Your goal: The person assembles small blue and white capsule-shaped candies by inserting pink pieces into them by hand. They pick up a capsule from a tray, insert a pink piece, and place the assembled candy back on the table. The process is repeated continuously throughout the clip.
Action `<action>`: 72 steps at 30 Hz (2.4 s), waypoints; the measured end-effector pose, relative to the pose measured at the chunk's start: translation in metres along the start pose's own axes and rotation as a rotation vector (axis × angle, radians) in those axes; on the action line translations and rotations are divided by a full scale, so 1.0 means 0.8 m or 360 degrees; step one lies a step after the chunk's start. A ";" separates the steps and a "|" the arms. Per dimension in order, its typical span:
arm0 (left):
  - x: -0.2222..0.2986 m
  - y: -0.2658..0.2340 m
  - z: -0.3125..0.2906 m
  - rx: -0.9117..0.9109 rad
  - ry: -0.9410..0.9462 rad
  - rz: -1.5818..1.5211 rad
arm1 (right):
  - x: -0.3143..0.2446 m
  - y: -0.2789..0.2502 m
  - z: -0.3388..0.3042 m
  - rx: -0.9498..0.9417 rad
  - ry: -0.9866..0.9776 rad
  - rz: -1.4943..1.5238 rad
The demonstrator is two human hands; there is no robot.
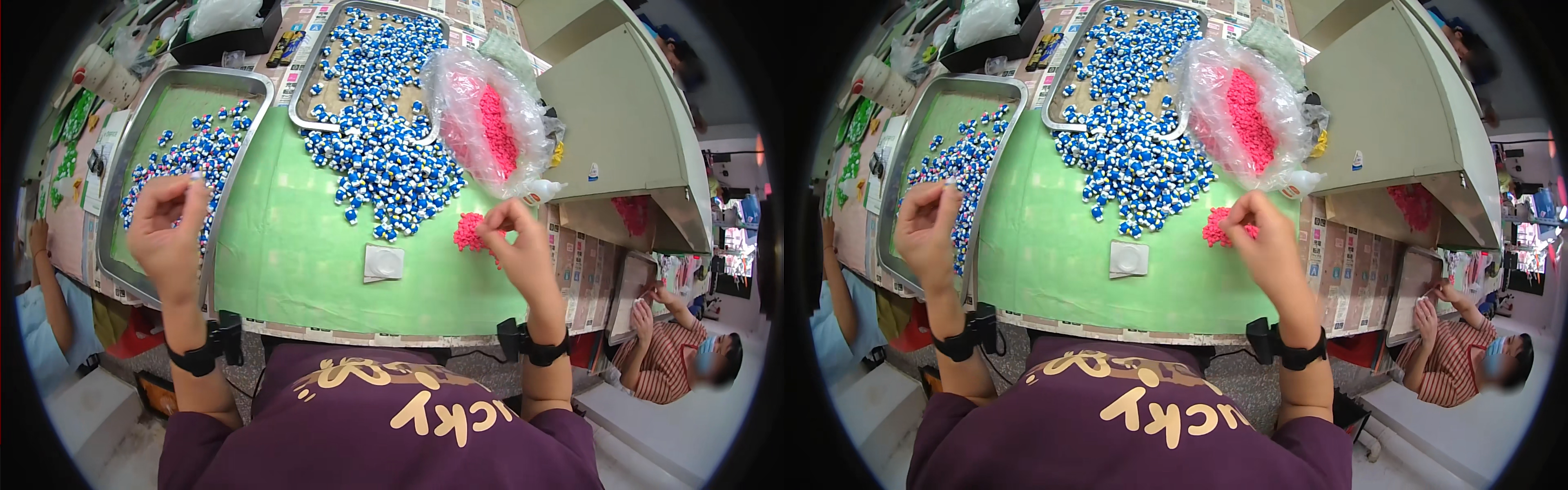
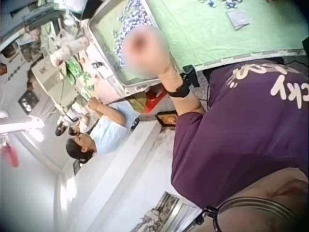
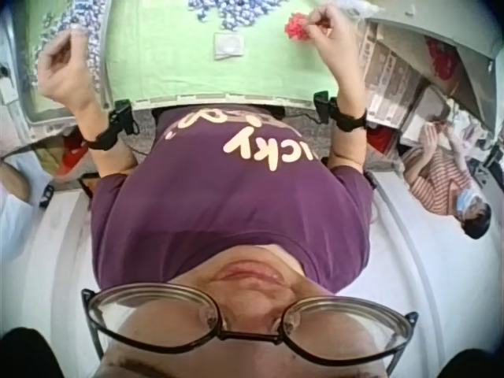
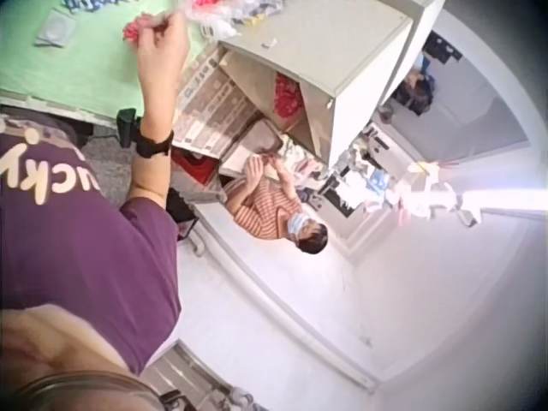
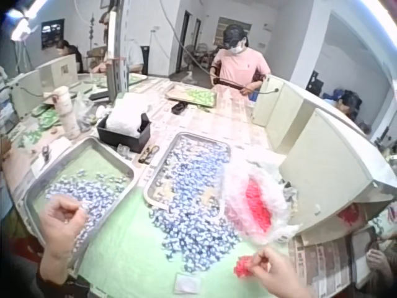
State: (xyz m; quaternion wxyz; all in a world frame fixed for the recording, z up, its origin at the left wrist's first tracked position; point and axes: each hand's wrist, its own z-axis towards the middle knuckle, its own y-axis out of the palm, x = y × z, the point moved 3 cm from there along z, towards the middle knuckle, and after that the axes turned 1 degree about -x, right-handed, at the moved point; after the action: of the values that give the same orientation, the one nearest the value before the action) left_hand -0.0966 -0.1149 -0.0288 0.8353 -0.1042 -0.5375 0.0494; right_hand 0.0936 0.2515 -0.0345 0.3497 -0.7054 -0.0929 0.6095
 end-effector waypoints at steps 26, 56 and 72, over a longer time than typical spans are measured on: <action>0.021 0.170 -0.052 -0.1509 0.0183 0.0675 | 0.007 0.049 -0.016 -0.0043 -0.0421 -0.0524; 0.079 0.161 -0.064 -0.1583 -0.0953 -0.1065 | -0.109 0.030 -0.021 0.0091 -0.0935 0.0170; 0.085 0.148 -0.086 -0.1611 -0.0984 -0.1354 | -0.130 0.042 -0.043 -0.0115 -0.0978 0.0411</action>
State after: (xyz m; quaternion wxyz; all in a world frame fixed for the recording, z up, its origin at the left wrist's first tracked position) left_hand -0.0023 0.0054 -0.0225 0.4419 -0.2409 -0.6998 -0.5069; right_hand 0.0906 0.1557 0.0279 0.1999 -0.5065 -0.1254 0.8294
